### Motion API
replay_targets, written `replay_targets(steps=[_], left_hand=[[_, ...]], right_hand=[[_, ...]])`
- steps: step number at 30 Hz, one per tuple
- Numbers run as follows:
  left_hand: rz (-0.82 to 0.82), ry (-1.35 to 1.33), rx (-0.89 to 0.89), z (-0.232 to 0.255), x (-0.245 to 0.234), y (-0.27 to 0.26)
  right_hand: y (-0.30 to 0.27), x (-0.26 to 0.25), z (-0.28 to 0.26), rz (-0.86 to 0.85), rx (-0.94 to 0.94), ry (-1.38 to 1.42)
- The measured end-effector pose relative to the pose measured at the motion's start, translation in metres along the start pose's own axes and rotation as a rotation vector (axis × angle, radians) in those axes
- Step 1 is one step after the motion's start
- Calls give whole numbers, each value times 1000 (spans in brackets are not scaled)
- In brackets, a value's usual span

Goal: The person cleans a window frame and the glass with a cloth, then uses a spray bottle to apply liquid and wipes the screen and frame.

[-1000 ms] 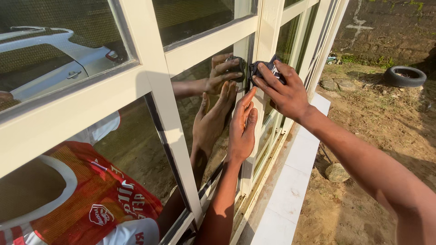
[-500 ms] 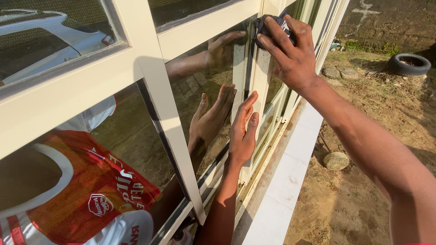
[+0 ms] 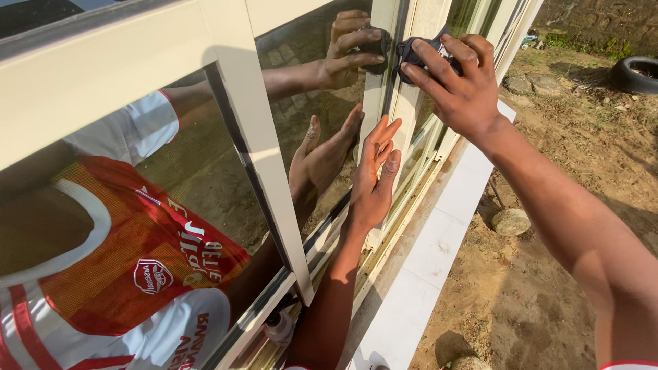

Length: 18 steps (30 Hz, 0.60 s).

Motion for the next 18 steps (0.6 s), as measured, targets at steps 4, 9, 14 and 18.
replay_targets(steps=[4,9,14,18], left_hand=[[10,-17,6,-2,-3,-7],[22,-31,-53,-10,-8,-16],[5,-46,-38,-18,-4,-26],[21,-37,-64,-22,-3,-31]], right_hand=[[15,7,14,14,88,58],[-24,21,-14,-5,155,110],[-78,18,-61,-211,77,40],[-75,12,-55,-202,-45,35]])
Point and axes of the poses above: each hand's wrist, its own y-axis towards the middle knuckle, its own x-axis out of the palm, z = x × y, the point moved 6 cm from there along y, towards the middle knuckle, and after that the axes turned 13 degrees about x, right-handed, at the moved point
